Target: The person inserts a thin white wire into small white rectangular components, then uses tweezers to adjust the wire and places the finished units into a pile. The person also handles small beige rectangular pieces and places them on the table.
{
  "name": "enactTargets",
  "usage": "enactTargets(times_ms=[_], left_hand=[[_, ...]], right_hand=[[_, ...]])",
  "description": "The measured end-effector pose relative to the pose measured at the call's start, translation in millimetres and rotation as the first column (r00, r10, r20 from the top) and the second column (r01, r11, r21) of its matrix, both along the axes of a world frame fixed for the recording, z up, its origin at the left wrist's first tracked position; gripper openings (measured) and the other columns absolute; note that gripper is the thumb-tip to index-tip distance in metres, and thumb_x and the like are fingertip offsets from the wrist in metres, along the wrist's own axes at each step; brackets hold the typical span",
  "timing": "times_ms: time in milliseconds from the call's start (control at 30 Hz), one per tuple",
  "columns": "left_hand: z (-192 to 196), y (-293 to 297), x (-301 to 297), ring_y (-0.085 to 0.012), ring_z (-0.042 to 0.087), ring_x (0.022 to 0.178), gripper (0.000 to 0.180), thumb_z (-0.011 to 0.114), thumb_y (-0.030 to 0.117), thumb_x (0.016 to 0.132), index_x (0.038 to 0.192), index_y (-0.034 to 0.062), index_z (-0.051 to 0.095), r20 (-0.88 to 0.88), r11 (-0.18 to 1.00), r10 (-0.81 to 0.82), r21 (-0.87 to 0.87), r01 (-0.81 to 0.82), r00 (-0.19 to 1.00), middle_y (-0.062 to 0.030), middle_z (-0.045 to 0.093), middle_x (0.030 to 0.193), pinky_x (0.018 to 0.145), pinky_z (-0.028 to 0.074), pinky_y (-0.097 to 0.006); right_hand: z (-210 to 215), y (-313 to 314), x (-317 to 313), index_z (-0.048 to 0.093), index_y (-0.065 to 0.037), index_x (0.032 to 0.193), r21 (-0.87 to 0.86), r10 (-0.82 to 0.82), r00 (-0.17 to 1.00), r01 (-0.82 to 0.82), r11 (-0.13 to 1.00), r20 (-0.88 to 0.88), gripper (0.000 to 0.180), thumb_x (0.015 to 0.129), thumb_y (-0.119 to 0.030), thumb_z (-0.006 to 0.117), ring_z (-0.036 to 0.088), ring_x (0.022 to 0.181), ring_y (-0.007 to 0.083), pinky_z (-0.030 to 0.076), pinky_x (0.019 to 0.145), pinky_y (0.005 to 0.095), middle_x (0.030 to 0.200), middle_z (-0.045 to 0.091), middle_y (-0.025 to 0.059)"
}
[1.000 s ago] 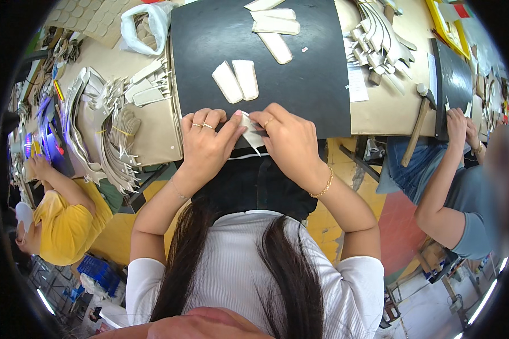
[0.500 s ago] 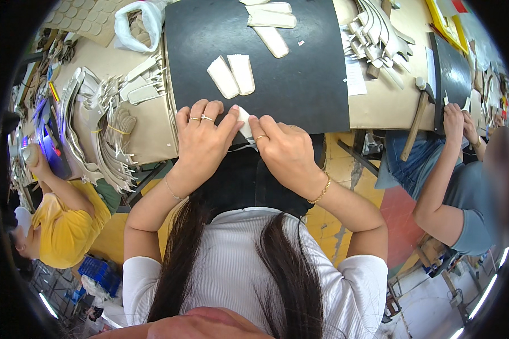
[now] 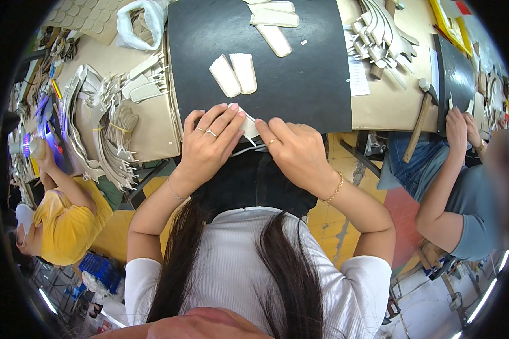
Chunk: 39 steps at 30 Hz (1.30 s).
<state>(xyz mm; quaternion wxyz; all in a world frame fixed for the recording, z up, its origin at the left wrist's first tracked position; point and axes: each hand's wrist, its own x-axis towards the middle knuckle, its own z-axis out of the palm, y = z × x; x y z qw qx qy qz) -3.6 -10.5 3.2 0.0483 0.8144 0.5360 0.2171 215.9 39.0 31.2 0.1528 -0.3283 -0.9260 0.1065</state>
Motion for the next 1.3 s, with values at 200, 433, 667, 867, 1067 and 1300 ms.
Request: enactTargets(times_ms=[200,433,667,867,1067,1300], left_hand=[[1.6,0.3,3.5,-0.0206,0.059,0.121,0.039,0.076,0.017,0.088,0.125,0.0084,0.069,-0.040,1.000,0.015,-0.014,-0.015,0.999,-0.0039,0.067,0.130,0.099,0.041,-0.043],[4.0,-0.8,5.0,-0.0212,0.058,0.122,0.040,0.076,0.018,0.087,0.126,0.0115,0.070,-0.096,0.999,0.005,-0.031,-0.008,0.995,-0.0042,0.065,0.132,0.099,0.041,-0.044],[4.6,3.0,6.1,-0.0247,0.059,0.117,0.041,0.076,0.020,0.087,0.126,0.0114,0.070,-0.082,1.000,0.000,-0.017,-0.001,0.997,-0.0063,0.065,0.126,0.097,0.042,-0.042],[8.1,9.6,1.6,-0.0298,0.055,0.113,0.035,0.078,0.023,0.084,0.115,0.0087,0.070,0.076,0.994,-0.022,-0.105,0.030,0.997,-0.0094,0.061,0.118,0.093,0.044,-0.044],[20.4,5.9,-2.0,-0.0252,0.061,0.092,0.021,0.080,0.016,0.084,0.102,0.0057,0.073,0.336,0.932,0.169,-0.359,-0.039,0.927,-0.0078,0.067,0.095,0.086,0.042,-0.038],[46.6,-6.7,-6.6,-0.0198,0.060,0.075,0.012,0.079,0.015,0.086,0.094,0.0058,0.075,0.445,0.896,0.285,-0.438,-0.071,0.849,-0.0052,0.069,0.076,0.086,0.039,-0.034]], right_hand=[[-2.7,-11.7,13.8,0.071,-0.004,0.119,-0.045,-0.002,1.000,0.002,0.999,0.004,0.047,0.072,-0.001,0.067,0.057,0.061,0.0161,0.047,0.056,0.0317,0.077,0.047,0.0034],[-1.0,-12.7,13.1,0.069,-0.001,0.120,-0.050,0.016,0.999,-0.014,0.999,0.035,0.041,0.079,-0.007,0.066,0.058,0.063,0.0134,0.048,0.057,0.0291,0.081,0.049,0.0031],[8.5,-15.6,9.6,0.068,0.000,0.121,-0.043,0.030,0.989,-0.024,0.999,0.143,0.041,0.081,-0.008,0.066,0.059,0.064,0.0123,0.050,0.057,0.0288,0.086,0.050,0.0032],[30.0,-8.6,22.8,0.065,-0.005,0.128,-0.318,-0.084,0.986,0.126,0.940,0.143,0.050,0.084,-0.025,0.076,0.067,0.074,0.0197,0.053,0.061,0.0312,0.098,0.056,0.0050],[26.3,-12.1,10.4,0.063,-0.004,0.119,-0.490,-0.374,0.917,0.265,0.830,-0.138,0.037,0.087,-0.017,0.077,0.068,0.080,0.0328,0.055,0.067,0.0384,0.106,0.063,0.0129],[35.6,-22.5,-3.7,0.066,0.000,0.116,-0.697,-0.451,0.883,0.243,0.675,-0.128,0.030,0.088,-0.006,0.075,0.069,0.081,0.0254,0.055,0.071,0.0329,0.106,0.069,0.0142]])
